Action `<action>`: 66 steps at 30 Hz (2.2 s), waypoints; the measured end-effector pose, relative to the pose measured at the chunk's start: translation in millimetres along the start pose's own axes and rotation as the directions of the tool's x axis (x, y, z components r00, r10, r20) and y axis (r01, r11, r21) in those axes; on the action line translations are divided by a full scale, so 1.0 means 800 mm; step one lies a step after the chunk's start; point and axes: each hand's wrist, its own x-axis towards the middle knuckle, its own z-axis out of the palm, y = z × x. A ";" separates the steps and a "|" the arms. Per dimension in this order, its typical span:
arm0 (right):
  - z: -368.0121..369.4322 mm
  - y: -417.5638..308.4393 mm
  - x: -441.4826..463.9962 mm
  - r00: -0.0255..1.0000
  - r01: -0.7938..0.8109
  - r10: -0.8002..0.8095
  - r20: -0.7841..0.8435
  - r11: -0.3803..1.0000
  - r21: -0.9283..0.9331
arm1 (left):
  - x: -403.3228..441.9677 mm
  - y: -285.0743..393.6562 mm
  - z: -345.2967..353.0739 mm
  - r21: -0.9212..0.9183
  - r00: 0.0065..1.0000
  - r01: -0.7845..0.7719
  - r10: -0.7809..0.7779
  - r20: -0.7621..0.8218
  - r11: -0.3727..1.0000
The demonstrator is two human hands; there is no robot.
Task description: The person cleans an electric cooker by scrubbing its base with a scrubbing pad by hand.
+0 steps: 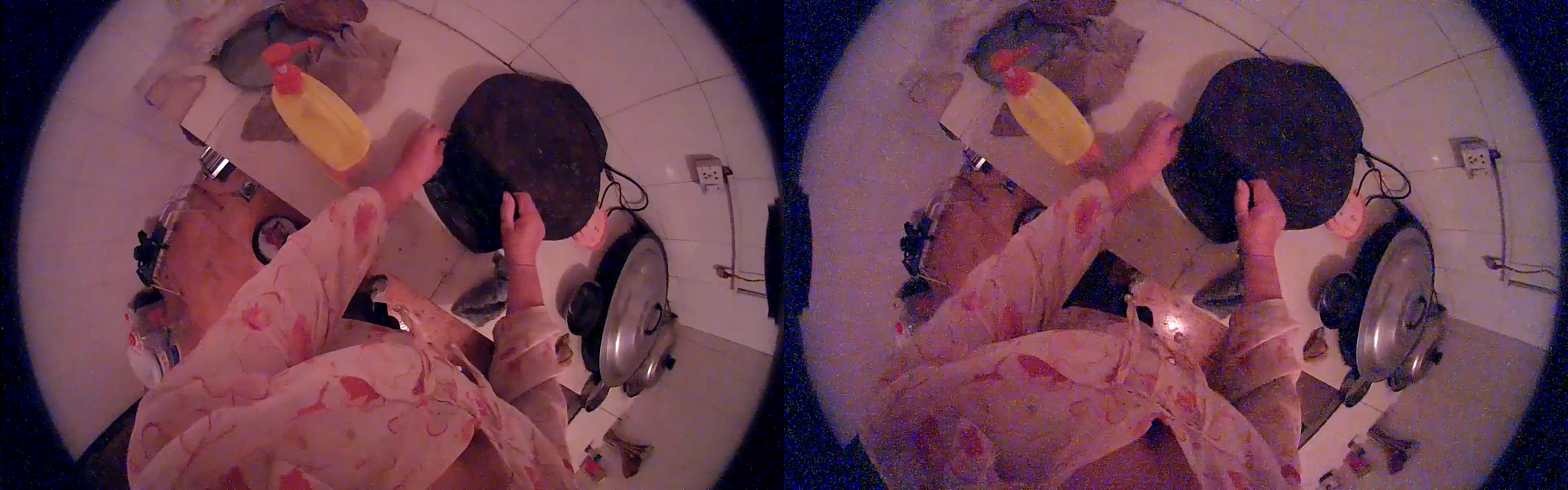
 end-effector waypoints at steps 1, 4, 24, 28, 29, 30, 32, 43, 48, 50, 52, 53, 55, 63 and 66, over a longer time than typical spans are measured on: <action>-0.001 0.001 0.000 1.000 -0.001 0.001 0.003 1.000 -0.001 | 0.004 -0.001 0.007 -0.001 1.000 0.003 -0.003 0.002 1.000; -0.003 0.003 -0.003 1.000 -0.002 0.002 0.007 0.999 -0.032 | 0.003 0.007 0.009 -0.067 0.993 0.116 -0.118 -0.024 0.991; -0.009 0.002 -0.002 1.000 0.016 -0.016 0.001 1.000 -0.014 | 0.011 0.029 0.004 -0.108 0.954 0.301 -0.301 0.017 0.948; -0.004 0.002 -0.001 0.996 0.051 -0.049 -0.071 0.998 0.028 | -0.033 0.027 -0.025 0.037 0.983 -0.016 0.008 0.185 0.999; -0.005 0.002 -0.001 0.996 0.049 -0.047 -0.074 0.998 0.031 | -0.040 0.024 -0.028 0.040 0.982 -0.019 0.011 0.187 0.999; -0.007 0.000 -0.001 0.998 0.039 -0.038 -0.057 0.999 0.028 | -0.047 0.019 -0.030 0.041 0.979 -0.047 0.038 0.201 0.998; -0.007 0.002 0.000 0.999 0.023 -0.022 -0.045 0.999 0.030 | -0.043 0.013 -0.023 0.045 0.973 -0.081 0.070 0.221 0.996; -0.003 0.010 -0.003 0.990 0.094 -0.086 -0.111 0.993 0.070 | -0.048 0.021 -0.025 0.049 0.946 0.065 -0.077 0.314 0.997; -0.010 0.006 -0.004 0.997 0.050 -0.048 -0.056 0.999 0.023 | -0.032 0.014 -0.017 0.015 0.953 0.048 -0.050 0.297 0.999; -0.008 0.006 0.000 0.997 0.057 -0.054 -0.060 0.997 0.050 | -0.046 0.008 -0.025 0.031 0.956 -0.039 0.028 0.291 0.999; -0.005 0.008 -0.002 0.991 0.068 -0.065 -0.117 0.997 0.025 | -0.064 0.004 -0.032 0.006 0.930 -0.133 0.123 0.345 0.991; -0.003 0.010 -0.002 0.991 0.056 -0.052 -0.120 0.998 0.029 | -0.059 0.003 -0.030 0.009 0.926 -0.138 0.126 0.356 0.990; -0.006 0.009 -0.002 0.993 0.076 -0.072 -0.097 0.997 0.032 | -0.052 0.004 -0.022 -0.010 0.948 0.014 -0.010 0.317 1.000; -0.010 0.007 -0.001 0.996 0.052 -0.048 -0.081 0.997 0.052 | -0.049 0.025 -0.029 0.124 0.900 -0.108 0.044 0.434 0.986; -0.011 0.007 -0.002 0.997 0.028 -0.026 -0.066 0.999 0.033 | -0.049 0.030 -0.031 0.122 0.888 -0.158 0.087 0.451 0.980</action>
